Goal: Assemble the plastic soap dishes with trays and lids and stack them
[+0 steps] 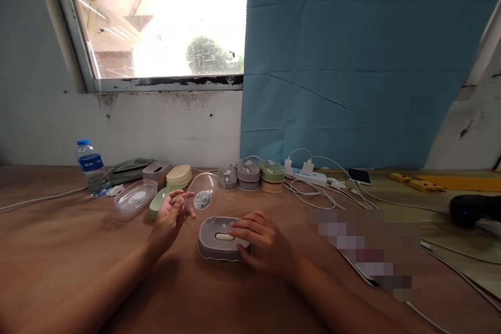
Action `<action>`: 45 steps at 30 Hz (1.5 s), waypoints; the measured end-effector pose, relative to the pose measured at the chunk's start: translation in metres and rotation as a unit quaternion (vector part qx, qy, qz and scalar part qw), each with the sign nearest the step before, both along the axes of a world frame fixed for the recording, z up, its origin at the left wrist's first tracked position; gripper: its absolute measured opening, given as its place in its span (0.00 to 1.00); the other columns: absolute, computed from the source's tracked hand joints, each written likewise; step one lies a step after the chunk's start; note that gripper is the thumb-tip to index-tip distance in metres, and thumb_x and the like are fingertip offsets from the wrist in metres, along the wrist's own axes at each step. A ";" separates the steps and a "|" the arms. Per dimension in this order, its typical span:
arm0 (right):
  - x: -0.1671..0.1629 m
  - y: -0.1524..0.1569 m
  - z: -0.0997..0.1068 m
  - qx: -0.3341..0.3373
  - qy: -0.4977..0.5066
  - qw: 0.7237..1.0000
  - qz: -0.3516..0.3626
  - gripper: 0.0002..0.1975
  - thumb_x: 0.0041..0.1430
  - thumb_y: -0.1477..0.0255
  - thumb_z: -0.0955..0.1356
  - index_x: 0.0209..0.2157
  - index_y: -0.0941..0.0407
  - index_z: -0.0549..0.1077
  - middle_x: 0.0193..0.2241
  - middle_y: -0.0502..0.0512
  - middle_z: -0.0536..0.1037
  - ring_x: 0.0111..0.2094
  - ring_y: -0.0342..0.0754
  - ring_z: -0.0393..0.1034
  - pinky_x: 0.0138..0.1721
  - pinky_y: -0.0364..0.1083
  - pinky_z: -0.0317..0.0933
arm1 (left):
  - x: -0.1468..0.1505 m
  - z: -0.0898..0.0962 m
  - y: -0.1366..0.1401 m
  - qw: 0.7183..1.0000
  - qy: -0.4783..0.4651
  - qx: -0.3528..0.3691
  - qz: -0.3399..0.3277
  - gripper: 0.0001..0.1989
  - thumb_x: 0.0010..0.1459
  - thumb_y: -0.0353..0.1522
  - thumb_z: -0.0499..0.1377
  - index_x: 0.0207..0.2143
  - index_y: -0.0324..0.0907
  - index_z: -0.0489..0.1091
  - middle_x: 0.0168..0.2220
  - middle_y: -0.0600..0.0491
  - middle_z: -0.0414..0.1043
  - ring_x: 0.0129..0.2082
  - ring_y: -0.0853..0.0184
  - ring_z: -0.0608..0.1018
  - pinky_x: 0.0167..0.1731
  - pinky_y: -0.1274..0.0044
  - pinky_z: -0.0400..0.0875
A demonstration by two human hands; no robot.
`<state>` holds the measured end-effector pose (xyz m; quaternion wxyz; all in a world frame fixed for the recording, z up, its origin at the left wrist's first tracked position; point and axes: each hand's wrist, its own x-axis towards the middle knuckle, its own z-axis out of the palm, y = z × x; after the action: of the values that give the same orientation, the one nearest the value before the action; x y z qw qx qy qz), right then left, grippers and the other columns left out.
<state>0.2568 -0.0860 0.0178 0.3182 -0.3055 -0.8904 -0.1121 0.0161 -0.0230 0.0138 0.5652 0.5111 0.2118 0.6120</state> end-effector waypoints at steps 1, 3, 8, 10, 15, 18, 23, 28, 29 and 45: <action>0.000 0.000 -0.001 0.016 0.009 1.000 -0.010 0.15 0.52 0.74 0.63 0.44 0.52 0.68 0.42 0.55 0.73 0.43 0.50 0.65 0.45 0.52 0.57 | 0.001 -0.002 -0.001 1.000 0.002 -0.008 -0.020 0.13 0.55 0.36 0.54 0.39 0.43 0.54 0.42 0.50 0.66 0.22 0.76 0.72 0.29 0.77 0.68; 0.001 0.000 -0.002 0.034 0.020 0.999 -0.032 0.17 0.52 0.74 0.62 0.45 0.51 0.67 0.44 0.56 0.71 0.44 0.51 0.65 0.45 0.52 0.58 | 0.003 -0.005 -0.002 0.998 0.006 -0.020 -0.052 0.14 0.54 0.37 0.55 0.39 0.42 0.54 0.43 0.48 0.67 0.21 0.76 0.72 0.27 0.77 0.68; 0.003 -0.001 -0.002 0.053 0.027 0.996 -0.062 0.22 0.51 0.73 0.63 0.50 0.51 0.61 0.50 0.58 0.65 0.49 0.53 0.60 0.47 0.53 0.58 | 0.009 -0.012 -0.004 0.993 0.013 -0.025 -0.114 0.15 0.54 0.37 0.55 0.41 0.42 0.54 0.46 0.44 0.67 0.20 0.75 0.73 0.23 0.78 0.67; 0.004 -0.001 -0.001 0.065 0.022 0.996 -0.064 0.24 0.50 0.72 0.64 0.51 0.50 0.60 0.52 0.58 0.62 0.51 0.54 0.58 0.47 0.53 0.58 | 0.010 -0.014 -0.005 0.989 0.021 -0.032 -0.141 0.16 0.54 0.37 0.56 0.41 0.42 0.54 0.45 0.44 0.69 0.19 0.75 0.72 0.21 0.80 0.66; 0.005 -0.003 0.000 0.058 -0.004 0.998 -0.032 0.28 0.47 0.69 0.67 0.51 0.51 0.58 0.55 0.61 0.55 0.53 0.57 0.54 0.48 0.54 0.56 | 0.014 -0.014 -0.011 0.979 0.039 -0.046 -0.195 0.16 0.53 0.37 0.56 0.40 0.41 0.54 0.37 0.47 0.74 0.14 0.76 0.70 0.17 0.82 0.62; 0.004 -0.003 -0.002 0.027 -0.001 1.000 -0.001 0.27 0.45 0.68 0.67 0.48 0.53 0.58 0.56 0.62 0.52 0.54 0.58 0.53 0.48 0.54 0.56 | 0.018 -0.014 -0.015 0.978 0.046 -0.047 -0.200 0.16 0.52 0.38 0.57 0.40 0.40 0.56 0.27 0.53 0.74 0.12 0.77 0.68 0.19 0.82 0.62; 0.004 -0.002 -0.006 -0.001 -0.017 0.998 0.057 0.24 0.46 0.67 0.67 0.45 0.53 0.55 0.57 0.63 0.51 0.56 0.57 0.50 0.50 0.55 0.54 | 0.020 -0.013 -0.021 0.971 0.048 -0.064 -0.225 0.16 0.53 0.39 0.56 0.39 0.41 0.57 0.25 0.55 0.73 0.11 0.77 0.67 0.18 0.82 0.60; 0.007 0.002 -0.012 -0.047 0.023 0.998 0.039 0.24 0.46 0.62 0.69 0.42 0.54 0.58 0.54 0.64 0.56 0.55 0.55 0.53 0.50 0.52 0.55 | 0.008 -0.014 -0.006 0.982 0.055 -0.031 -0.178 0.12 0.54 0.37 0.54 0.37 0.40 0.59 0.34 0.49 0.74 0.29 0.66 0.77 0.32 0.75 0.65; 0.008 0.003 -0.013 -0.062 0.038 0.997 0.020 0.24 0.45 0.61 0.70 0.41 0.54 0.59 0.54 0.64 0.55 0.55 0.55 0.53 0.50 0.52 0.55 | 0.005 -0.016 0.001 0.988 0.062 -0.019 -0.141 0.11 0.54 0.36 0.54 0.37 0.39 0.60 0.35 0.49 0.73 0.33 0.65 0.76 0.36 0.74 0.65; 0.008 0.004 -0.006 -0.352 0.037 0.935 -0.025 0.33 0.43 0.61 0.70 0.51 0.51 0.57 0.59 0.57 0.47 0.58 0.56 0.46 0.54 0.53 0.48 | -0.003 -0.025 0.015 0.952 0.293 -0.018 -0.089 0.15 0.47 0.37 0.59 0.37 0.40 0.62 0.38 0.52 0.67 0.37 0.67 0.71 0.37 0.76 0.63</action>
<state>0.2648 -0.0824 0.0122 0.2203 -0.4245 -0.8523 0.2119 0.0133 -0.0080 -0.0115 0.5394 0.6745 0.3331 0.3785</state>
